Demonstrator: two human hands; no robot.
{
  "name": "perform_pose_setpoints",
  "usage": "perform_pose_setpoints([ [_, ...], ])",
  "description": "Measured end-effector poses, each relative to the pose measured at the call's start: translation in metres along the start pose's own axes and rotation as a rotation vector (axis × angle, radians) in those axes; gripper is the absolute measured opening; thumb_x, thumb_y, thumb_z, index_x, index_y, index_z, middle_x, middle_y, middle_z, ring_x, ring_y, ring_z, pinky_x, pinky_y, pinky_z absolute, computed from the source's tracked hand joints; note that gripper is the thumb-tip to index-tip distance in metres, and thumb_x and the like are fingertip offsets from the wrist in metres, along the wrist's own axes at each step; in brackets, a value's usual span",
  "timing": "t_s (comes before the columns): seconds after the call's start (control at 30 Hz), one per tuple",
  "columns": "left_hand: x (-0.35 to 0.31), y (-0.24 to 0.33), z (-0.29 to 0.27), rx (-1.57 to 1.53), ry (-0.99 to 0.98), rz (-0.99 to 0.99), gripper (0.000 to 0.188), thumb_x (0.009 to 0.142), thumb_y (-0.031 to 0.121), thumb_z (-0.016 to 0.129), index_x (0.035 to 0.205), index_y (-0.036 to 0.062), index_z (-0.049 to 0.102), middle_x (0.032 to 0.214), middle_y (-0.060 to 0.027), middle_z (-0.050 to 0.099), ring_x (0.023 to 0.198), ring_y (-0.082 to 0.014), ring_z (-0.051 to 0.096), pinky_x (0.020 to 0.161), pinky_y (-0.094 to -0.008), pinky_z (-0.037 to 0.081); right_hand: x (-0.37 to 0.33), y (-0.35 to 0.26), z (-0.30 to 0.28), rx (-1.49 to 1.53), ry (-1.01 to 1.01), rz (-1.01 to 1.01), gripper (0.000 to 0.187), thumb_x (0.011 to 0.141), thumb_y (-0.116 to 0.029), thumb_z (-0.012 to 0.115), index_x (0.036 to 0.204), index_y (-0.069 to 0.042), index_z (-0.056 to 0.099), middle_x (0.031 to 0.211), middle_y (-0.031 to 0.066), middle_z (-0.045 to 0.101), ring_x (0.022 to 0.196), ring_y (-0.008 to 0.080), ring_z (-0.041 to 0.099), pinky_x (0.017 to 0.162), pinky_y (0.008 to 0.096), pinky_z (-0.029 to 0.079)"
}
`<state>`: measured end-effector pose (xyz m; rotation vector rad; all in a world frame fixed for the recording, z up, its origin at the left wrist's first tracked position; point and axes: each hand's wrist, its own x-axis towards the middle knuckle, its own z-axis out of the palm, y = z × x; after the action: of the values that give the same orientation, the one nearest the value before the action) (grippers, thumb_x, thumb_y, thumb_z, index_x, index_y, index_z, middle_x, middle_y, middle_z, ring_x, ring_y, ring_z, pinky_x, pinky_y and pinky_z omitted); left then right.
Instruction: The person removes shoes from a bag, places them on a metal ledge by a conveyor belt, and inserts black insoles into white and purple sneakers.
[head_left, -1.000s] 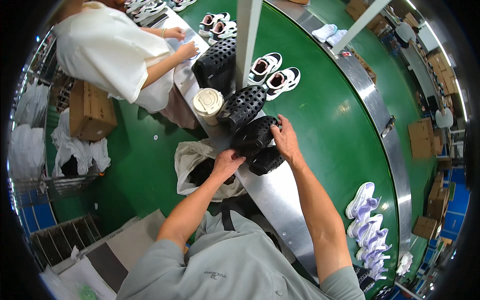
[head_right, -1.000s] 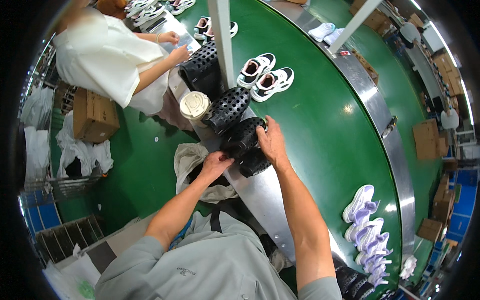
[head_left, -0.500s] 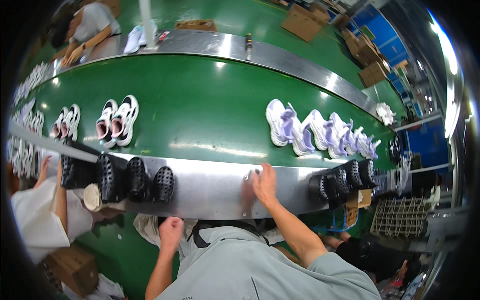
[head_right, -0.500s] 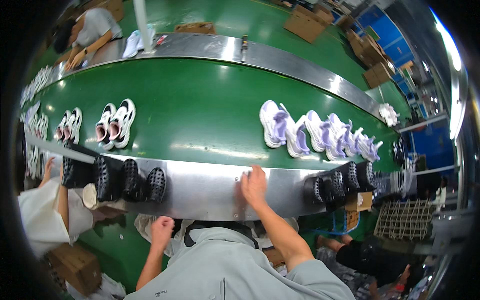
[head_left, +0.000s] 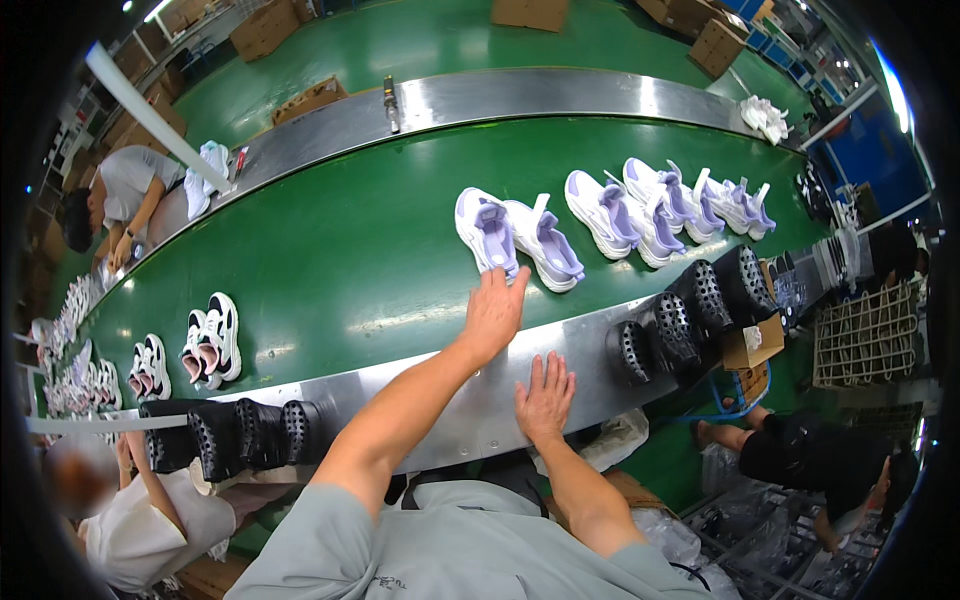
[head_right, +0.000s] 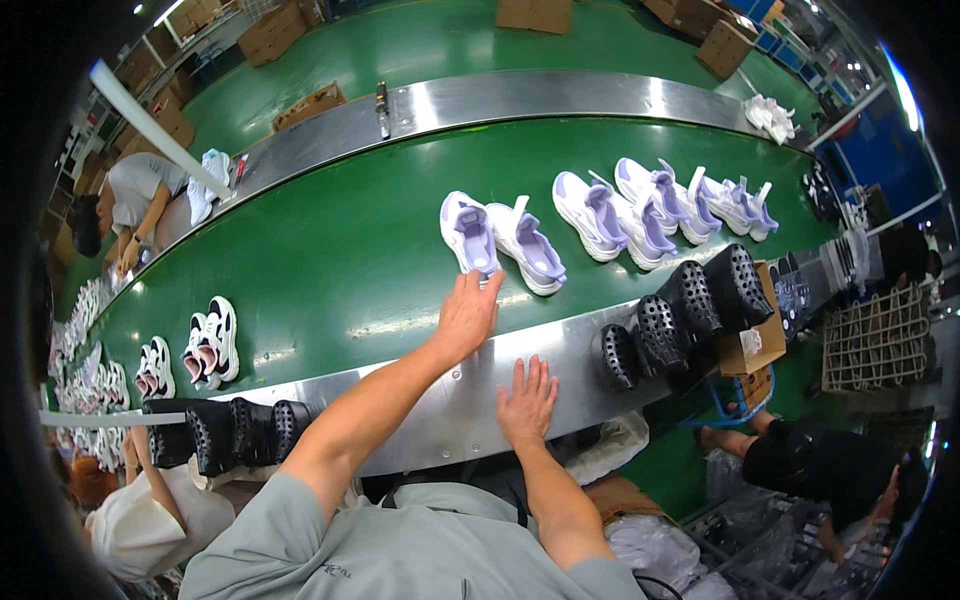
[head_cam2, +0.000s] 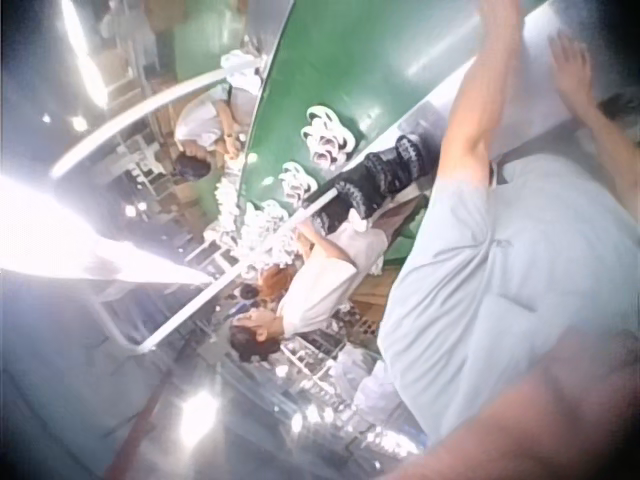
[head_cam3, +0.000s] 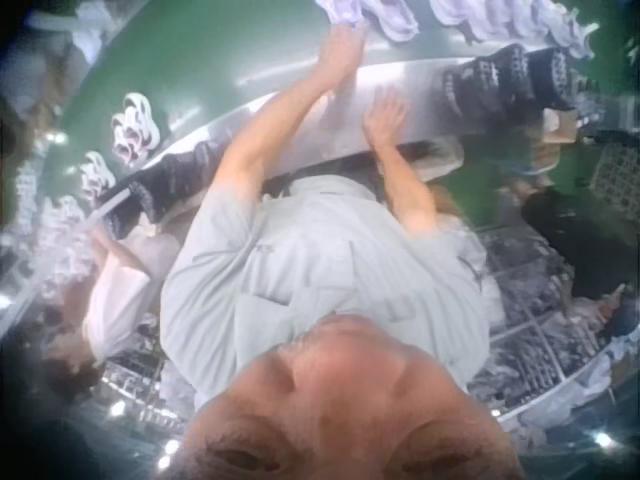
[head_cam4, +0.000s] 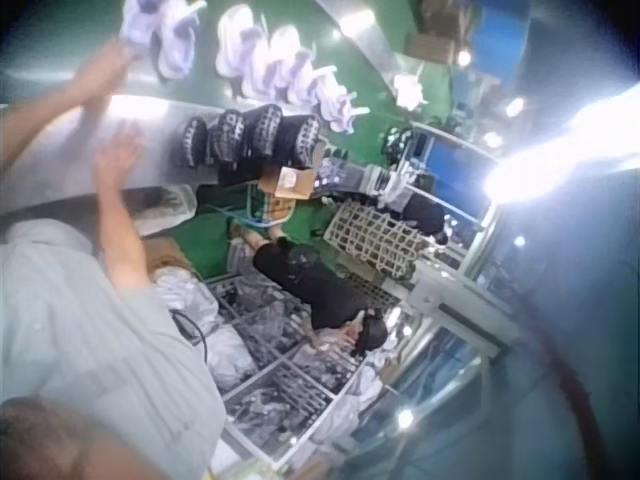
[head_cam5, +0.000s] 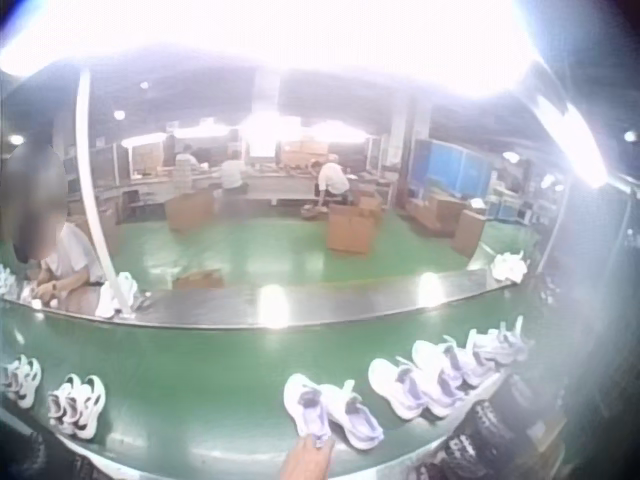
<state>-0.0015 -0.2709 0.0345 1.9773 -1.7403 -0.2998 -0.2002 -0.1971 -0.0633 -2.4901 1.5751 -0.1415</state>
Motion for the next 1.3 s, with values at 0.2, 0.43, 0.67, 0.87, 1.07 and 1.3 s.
perform_pose_setpoints([
  [0.2,0.065,-0.015,0.043,0.137,-0.296,-0.237,0.067,0.084,0.011,0.063,0.147,0.0204,0.040,0.119,-0.0252,0.053,0.114,-0.0432,0.053,0.093,-0.0521,0.050,0.004,0.005,0.002,0.050,-0.018,0.018,0.069,0.090,-0.043,0.060,0.150,-0.013,0.041,0.160,0.0146,0.028,0.149,0.0323,0.022,0.120,0.0544,0.015],
  [0.43,0.078,0.043,0.063,-0.027,-0.312,-0.184,0.049,0.086,0.020,0.064,0.132,0.0148,0.046,0.099,-0.0300,0.065,0.099,-0.0471,0.063,0.088,-0.0532,0.051,0.003,0.013,0.001,0.075,0.015,0.008,0.071,0.088,-0.041,0.063,0.149,-0.011,0.041,0.158,0.0159,0.030,0.148,0.0341,0.023,0.119,0.0563,0.016],
  [0.67,0.084,0.041,0.065,0.182,-0.346,-0.390,0.044,0.090,0.044,0.062,0.121,0.0131,0.059,0.102,-0.0197,0.070,0.097,-0.0406,0.067,0.081,-0.0536,0.052,0.003,0.006,-0.007,0.111,-0.019,-0.017,0.070,0.092,-0.043,0.059,0.150,-0.010,0.038,0.159,0.0159,0.028,0.148,0.0339,0.024,0.118,0.0575,0.018],
  [0.87,-0.024,0.019,-0.008,0.329,-0.242,-0.122,0.027,0.088,0.030,0.066,0.107,0.0108,0.063,0.084,-0.0179,0.067,0.082,-0.0384,0.065,0.069,-0.0555,0.048,0.002,0.008,-0.008,0.159,-0.047,-0.002,0.069,0.095,-0.042,0.056,0.152,-0.009,0.036,0.160,0.0165,0.025,0.150,0.0334,0.018,0.120,0.0553,0.014],
  [1.07,-0.169,0.020,-0.018,0.360,-0.332,-0.199,0.035,0.085,0.027,0.070,0.114,0.0114,0.061,0.093,-0.0194,0.064,0.090,-0.0376,0.062,0.075,-0.0527,0.048,0.002,0.023,-0.040,0.353,-0.018,-0.010,0.061,0.091,-0.033,0.064,0.143,-0.007,0.047,0.147,0.0189,0.043,0.139,0.0354,0.037,0.114,0.0490,0.028],
  [1.3,-0.180,0.052,-0.065,0.169,-0.069,-0.186,0.054,0.079,0.017,0.075,0.127,0.0024,0.057,0.105,-0.0213,0.057,0.099,-0.0380,0.055,0.082,-0.0479,0.048,0.011,0.101,-0.198,0.134,0.671,0.209,0.053,0.087,-0.034,0.070,0.126,-0.001,0.056,0.099,0.0150,0.055,0.092,0.0338,0.053,0.079,0.0454,0.045],
])
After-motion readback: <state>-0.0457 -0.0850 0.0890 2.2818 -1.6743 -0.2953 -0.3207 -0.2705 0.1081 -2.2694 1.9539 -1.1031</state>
